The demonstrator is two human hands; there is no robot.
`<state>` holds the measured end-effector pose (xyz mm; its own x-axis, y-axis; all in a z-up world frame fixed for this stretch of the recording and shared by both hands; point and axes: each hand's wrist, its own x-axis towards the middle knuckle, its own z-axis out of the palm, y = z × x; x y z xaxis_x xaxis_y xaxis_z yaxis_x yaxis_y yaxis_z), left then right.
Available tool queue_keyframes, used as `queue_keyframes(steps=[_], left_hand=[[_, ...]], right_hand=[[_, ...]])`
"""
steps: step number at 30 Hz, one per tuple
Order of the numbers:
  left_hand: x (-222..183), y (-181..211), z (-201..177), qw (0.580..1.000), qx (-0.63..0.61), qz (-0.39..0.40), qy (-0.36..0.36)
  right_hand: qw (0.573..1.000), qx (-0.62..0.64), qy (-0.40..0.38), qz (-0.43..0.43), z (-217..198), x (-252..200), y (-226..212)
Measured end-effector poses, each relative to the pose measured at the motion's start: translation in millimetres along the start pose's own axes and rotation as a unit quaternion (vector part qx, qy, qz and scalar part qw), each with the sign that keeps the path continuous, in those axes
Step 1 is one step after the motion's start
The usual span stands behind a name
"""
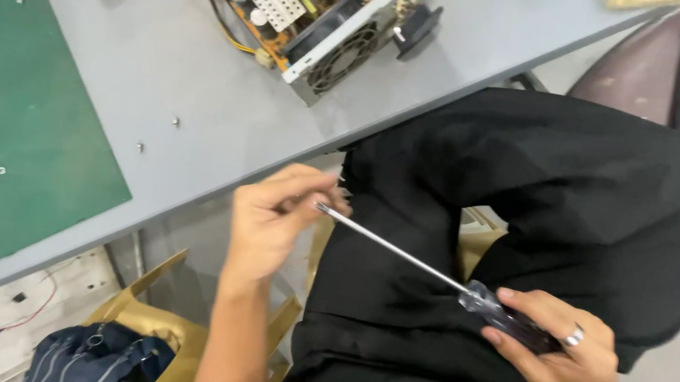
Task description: Unscrewing a fan from a power supply unit and cleaning the internal components with a brush
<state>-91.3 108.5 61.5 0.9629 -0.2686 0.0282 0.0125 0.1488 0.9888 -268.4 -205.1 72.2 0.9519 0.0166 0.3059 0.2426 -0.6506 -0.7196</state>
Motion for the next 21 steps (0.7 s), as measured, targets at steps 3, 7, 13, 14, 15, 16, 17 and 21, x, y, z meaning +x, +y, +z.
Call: queue_keyframes(steps=[3, 7, 13, 14, 15, 16, 17, 21], left_hand=[[3, -19, 5, 0.992, -0.120, -0.025, -0.042], [-2, -36, 4, 0.962, -0.267, -0.058, -0.020], [4, -31, 7, 0.954, -0.290, -0.026, -0.067], [4, -32, 7, 0.957, -0.280, -0.030, -0.067], [6, -32, 9, 0.957, -0.281, -0.031, -0.069], [6, -31, 9, 0.960, -0.272, -0.028, -0.066], [7, -31, 10, 0.962, -0.263, -0.025, -0.063], [8, -28, 11, 0.966, -0.255, -0.010, -0.049]], right_hand=[[1.000, 0.012, -0.005, -0.021, -1, 6, 3], [0.999, 0.050, 0.002, -0.020, -4, -2, 0], [1.000, 0.026, 0.014, -0.005, -14, -7, 6], [0.999, 0.033, 0.015, -0.017, -15, -7, 9], [0.999, 0.032, 0.017, -0.016, -17, -6, 7], [1.000, 0.026, 0.007, -0.007, -19, -5, 6], [1.000, 0.020, -0.003, 0.002, -20, -4, 5], [1.000, 0.002, 0.000, -0.002, -21, 1, 3]])
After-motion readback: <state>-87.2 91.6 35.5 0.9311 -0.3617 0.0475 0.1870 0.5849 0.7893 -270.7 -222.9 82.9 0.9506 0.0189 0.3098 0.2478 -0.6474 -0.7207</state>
